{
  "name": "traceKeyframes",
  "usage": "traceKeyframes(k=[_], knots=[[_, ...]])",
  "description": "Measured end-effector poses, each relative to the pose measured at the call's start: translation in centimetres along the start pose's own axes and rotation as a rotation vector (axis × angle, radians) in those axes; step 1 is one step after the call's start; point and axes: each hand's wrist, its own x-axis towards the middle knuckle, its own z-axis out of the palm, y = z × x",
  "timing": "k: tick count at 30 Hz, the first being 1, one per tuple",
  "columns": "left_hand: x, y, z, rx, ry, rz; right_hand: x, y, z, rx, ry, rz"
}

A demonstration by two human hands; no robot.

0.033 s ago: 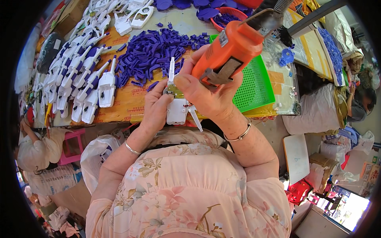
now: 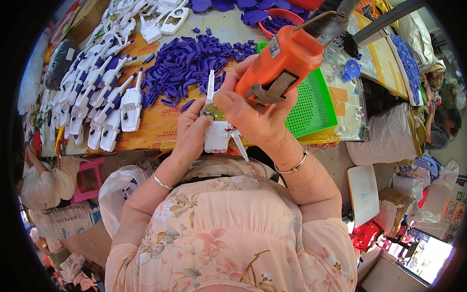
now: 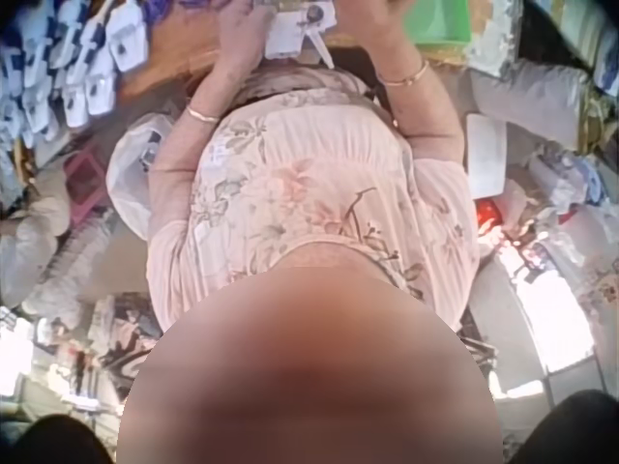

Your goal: Assembling the internal components and housing of a toy walkie-talkie.

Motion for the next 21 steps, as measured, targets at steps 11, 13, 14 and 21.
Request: traceKeyframes(k=[11,13,14,21], knots=[[0.0,-0.1,0.0,-0.011,0.008,-0.021,-0.2,0.5,0.8,0.055,-0.056,0.083],[0.1,-0.2,0.0,-0.025,0.002,-0.02,-0.1,0.2,0.9,0.088,-0.091,0.126],[0.1,-0.2,0.0,-0.034,0.009,-0.019,-0.1,0.1,0.9,0.073,-0.087,0.109],[0.2,-0.1,0.1,0.0,0.041,-0.022,0.0,-0.5,0.2,-0.031,-0.054,-0.006]])
